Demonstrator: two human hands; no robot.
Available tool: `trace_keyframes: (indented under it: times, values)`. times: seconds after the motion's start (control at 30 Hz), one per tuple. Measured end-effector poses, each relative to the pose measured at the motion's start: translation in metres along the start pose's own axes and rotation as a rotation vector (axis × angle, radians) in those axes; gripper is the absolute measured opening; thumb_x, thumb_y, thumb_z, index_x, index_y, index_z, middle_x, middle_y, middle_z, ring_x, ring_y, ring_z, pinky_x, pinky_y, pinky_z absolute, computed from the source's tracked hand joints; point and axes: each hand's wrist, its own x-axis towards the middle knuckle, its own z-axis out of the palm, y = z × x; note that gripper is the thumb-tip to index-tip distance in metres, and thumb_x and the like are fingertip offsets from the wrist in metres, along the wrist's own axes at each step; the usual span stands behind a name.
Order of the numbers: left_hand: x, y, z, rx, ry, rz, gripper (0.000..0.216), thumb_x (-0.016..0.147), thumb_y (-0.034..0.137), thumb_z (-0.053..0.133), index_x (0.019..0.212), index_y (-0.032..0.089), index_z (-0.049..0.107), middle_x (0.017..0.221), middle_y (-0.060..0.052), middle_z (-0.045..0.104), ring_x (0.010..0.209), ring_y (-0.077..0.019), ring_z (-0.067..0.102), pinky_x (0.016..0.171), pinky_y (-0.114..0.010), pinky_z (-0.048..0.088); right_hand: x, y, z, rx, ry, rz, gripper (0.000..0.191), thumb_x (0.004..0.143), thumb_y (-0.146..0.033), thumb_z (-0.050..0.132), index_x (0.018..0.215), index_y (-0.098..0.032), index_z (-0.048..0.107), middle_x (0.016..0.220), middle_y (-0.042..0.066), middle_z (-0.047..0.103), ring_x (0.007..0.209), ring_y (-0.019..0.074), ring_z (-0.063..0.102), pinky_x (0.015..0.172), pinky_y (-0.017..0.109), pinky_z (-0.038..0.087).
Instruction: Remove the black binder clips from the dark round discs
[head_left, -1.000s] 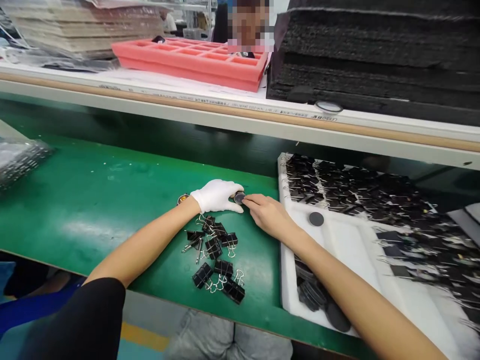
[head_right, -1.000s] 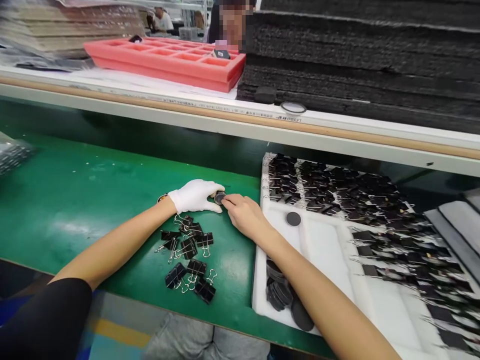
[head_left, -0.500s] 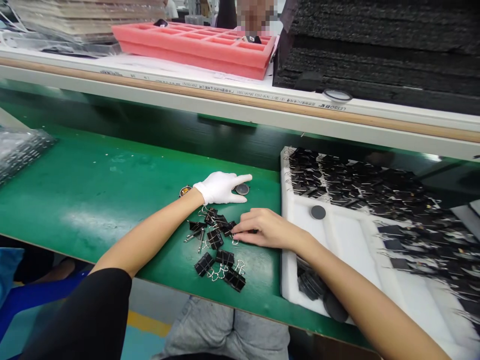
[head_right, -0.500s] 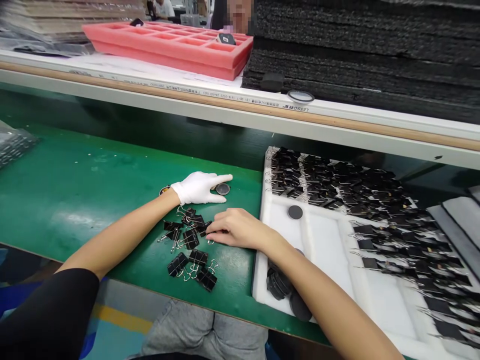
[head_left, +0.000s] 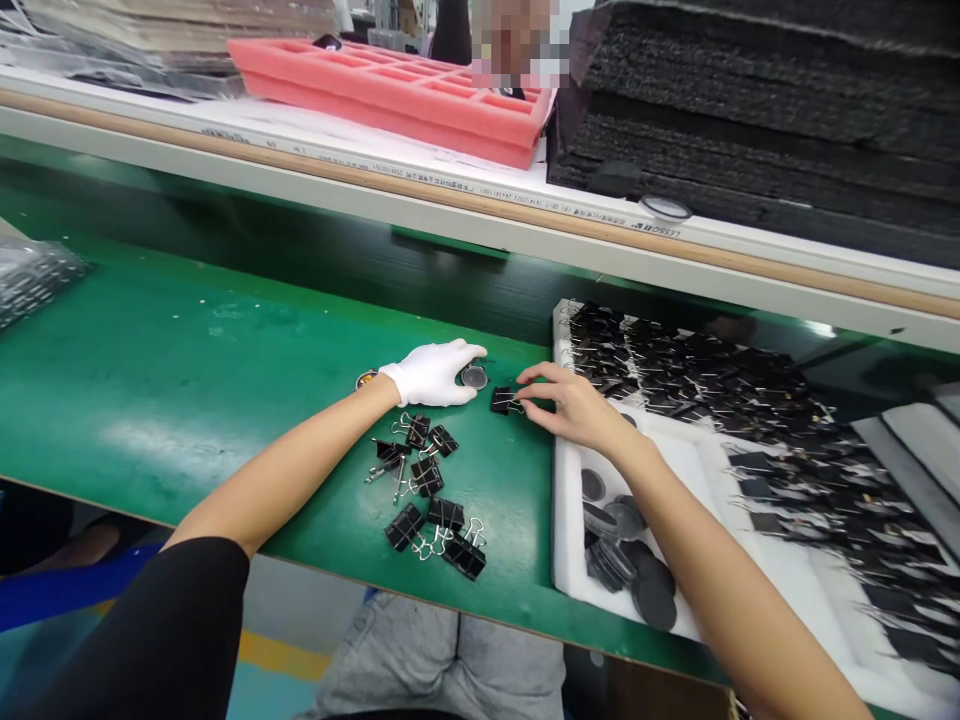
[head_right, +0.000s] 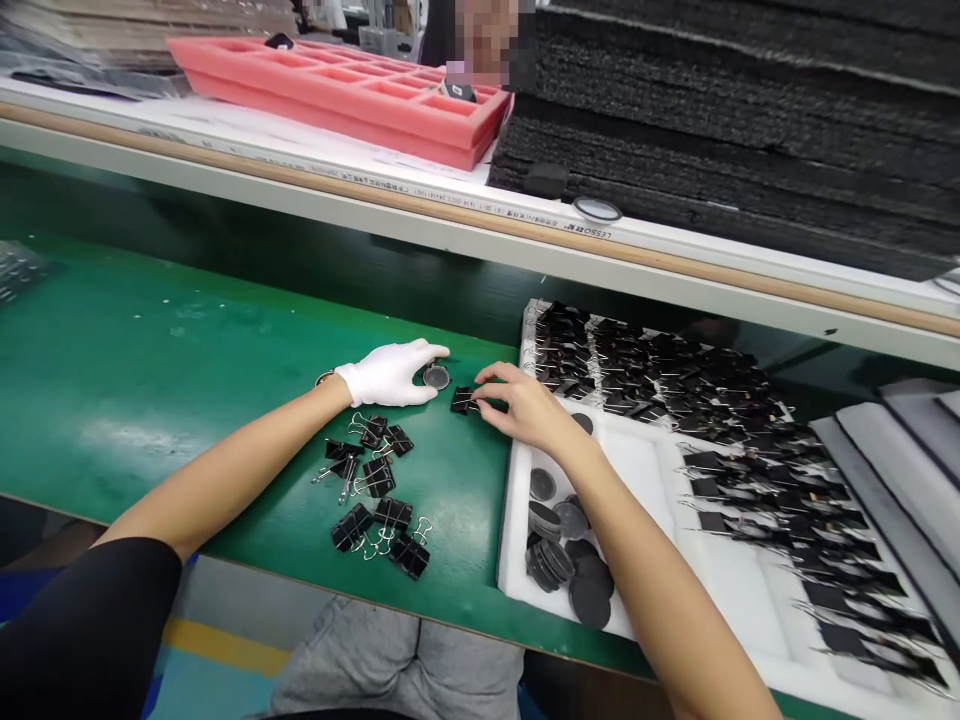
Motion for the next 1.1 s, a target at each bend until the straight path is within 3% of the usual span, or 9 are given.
trace_keyframes:
  times: [0.07, 0.17, 0.3, 0.37, 0.53, 0.7, 0.83, 1.1]
  values:
    - [-0.001, -0.003, 0.0, -0.053, -0.005, 0.01, 0.085, 0.086, 0.054, 0.061, 0.16, 0.024, 0.031, 0.141, -0.01, 0.062, 0.116, -0.03, 0.068, 0.085, -0.035, 0.053, 0.007, -0.002, -0.001, 0.022, 0.032, 0.001, 0.023, 0.096, -0.037, 0.059, 0.105, -0.023, 0.075, 0.134, 0.015, 0.06, 0.125, 0.0319, 0.061, 0.107, 0.052, 0.051]
    - [0.001, -0.003, 0.004, -0.066, 0.037, 0.001, 0.091, 0.085, 0.055, 0.063, 0.161, 0.02, 0.028, 0.135, -0.011, 0.067, 0.119, -0.0309, 0.067, 0.088, -0.036, 0.053, 0.029, -0.004, 0.004, 0.086, 0.158, 0.153, 0.036, 0.096, -0.046, 0.057, 0.124, -0.023, 0.065, 0.14, 0.016, 0.056, 0.136, 0.0319, 0.052, 0.117, 0.055, 0.041]
    - [0.005, -0.006, 0.01, -0.119, 0.053, 0.062, 0.086, 0.086, 0.045, 0.064, 0.159, 0.015, 0.031, 0.13, -0.011, 0.07, 0.115, -0.0282, 0.068, 0.088, -0.034, 0.052, 0.07, -0.01, 0.035, 0.1, 0.327, 0.752, 0.044, 0.103, -0.055, 0.036, 0.126, -0.025, 0.059, 0.13, 0.019, 0.06, 0.132, 0.0364, 0.052, 0.112, 0.066, 0.04]
    - [0.006, -0.009, 0.01, -0.163, 0.045, 0.072, 0.087, 0.085, 0.044, 0.065, 0.159, 0.015, 0.031, 0.131, -0.011, 0.07, 0.113, -0.0274, 0.069, 0.085, -0.033, 0.052, 0.086, -0.012, 0.055, 0.061, 0.392, 0.93, 0.05, 0.103, -0.06, 0.03, 0.124, -0.025, 0.06, 0.134, 0.022, 0.056, 0.136, 0.0402, 0.047, 0.111, 0.073, 0.035]
    - [0.005, -0.011, 0.01, -0.184, 0.047, 0.115, 0.088, 0.08, 0.036, 0.065, 0.159, 0.016, 0.033, 0.122, -0.007, 0.074, 0.105, -0.0282, 0.073, 0.081, -0.033, 0.052, 0.088, -0.01, 0.083, -0.002, 0.51, 0.823, 0.062, 0.104, -0.068, 0.015, 0.13, -0.028, 0.054, 0.143, 0.02, 0.048, 0.147, 0.0379, 0.033, 0.117, 0.075, 0.024]
    - [0.003, -0.005, 0.011, -0.212, 0.029, 0.137, 0.093, 0.078, 0.033, 0.065, 0.162, 0.017, 0.026, 0.122, -0.007, 0.075, 0.103, -0.0276, 0.074, 0.086, -0.034, 0.053, 0.077, -0.013, 0.079, -0.011, 0.467, 0.778, 0.06, 0.106, -0.062, 0.008, 0.142, -0.03, 0.044, 0.144, 0.017, 0.045, 0.149, 0.0329, 0.033, 0.121, 0.071, 0.021]
    - [0.001, -0.003, 0.013, -0.255, 0.015, 0.132, 0.094, 0.077, 0.029, 0.065, 0.162, 0.016, 0.027, 0.124, -0.008, 0.074, 0.108, -0.0268, 0.072, 0.091, -0.032, 0.052, 0.073, -0.011, 0.076, 0.002, 0.415, 0.803, 0.059, 0.106, -0.06, 0.01, 0.143, -0.026, 0.042, 0.148, 0.018, 0.04, 0.151, 0.0352, 0.027, 0.12, 0.074, 0.017]
    - [0.001, -0.002, 0.016, -0.286, -0.009, 0.12, 0.103, 0.074, 0.024, 0.068, 0.165, 0.017, 0.02, 0.127, -0.009, 0.072, 0.113, -0.0257, 0.069, 0.099, -0.032, 0.049, 0.064, 0.002, 0.081, -0.005, 0.447, 0.759, 0.06, 0.107, -0.062, 0.009, 0.139, -0.026, 0.045, 0.148, 0.016, 0.04, 0.154, 0.0378, 0.021, 0.118, 0.079, 0.016]
